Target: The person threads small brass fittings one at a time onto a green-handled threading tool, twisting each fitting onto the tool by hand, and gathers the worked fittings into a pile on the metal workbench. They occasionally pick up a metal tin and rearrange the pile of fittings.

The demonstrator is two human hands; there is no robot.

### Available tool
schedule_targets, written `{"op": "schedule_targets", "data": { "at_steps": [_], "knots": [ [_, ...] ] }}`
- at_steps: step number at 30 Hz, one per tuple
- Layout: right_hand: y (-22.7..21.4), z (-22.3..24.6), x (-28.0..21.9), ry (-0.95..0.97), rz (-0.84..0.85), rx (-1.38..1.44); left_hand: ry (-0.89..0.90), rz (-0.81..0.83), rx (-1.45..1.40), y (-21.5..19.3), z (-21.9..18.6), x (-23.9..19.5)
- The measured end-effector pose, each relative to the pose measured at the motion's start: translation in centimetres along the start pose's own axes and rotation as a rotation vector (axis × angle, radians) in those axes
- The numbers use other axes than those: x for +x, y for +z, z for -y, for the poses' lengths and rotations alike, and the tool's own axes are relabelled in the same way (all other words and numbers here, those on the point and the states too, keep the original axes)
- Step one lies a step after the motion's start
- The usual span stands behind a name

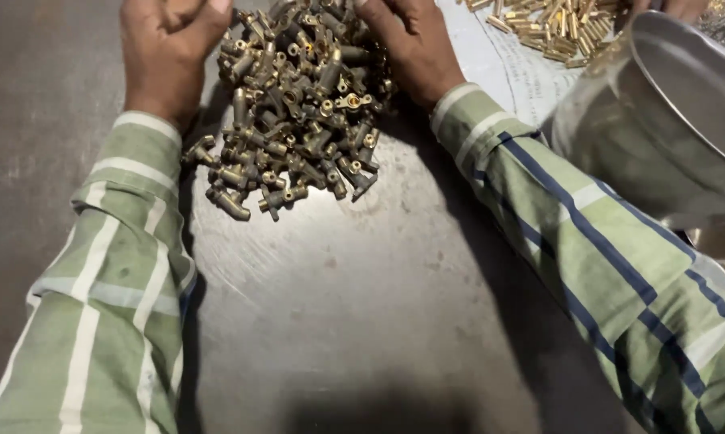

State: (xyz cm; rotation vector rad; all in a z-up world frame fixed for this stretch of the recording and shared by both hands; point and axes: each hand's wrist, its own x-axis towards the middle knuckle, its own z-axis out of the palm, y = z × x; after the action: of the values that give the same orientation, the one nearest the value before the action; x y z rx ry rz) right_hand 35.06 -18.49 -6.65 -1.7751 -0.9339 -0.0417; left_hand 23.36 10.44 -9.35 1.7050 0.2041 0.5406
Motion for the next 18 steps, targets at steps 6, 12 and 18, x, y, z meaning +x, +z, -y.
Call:
{"op": "schedule_targets", "data": {
  "at_steps": [6,12,18],
  "knots": [
    [1.4,2.7,0.0,0.06,0.034,-0.179,0.144,0.197,-0.038,2.3,-3.5,-0.8],
    [1.6,4.1,-0.4,0.028,0.098,-0.185,0.102,0.251,-0.083,3.2,-4.1,-1.9],
    [1.4,5.5,-1.7,0.069,0.124,-0.122,0.118,0.221,0.033,3.5,-5.1,-3.2]
  ]
}}
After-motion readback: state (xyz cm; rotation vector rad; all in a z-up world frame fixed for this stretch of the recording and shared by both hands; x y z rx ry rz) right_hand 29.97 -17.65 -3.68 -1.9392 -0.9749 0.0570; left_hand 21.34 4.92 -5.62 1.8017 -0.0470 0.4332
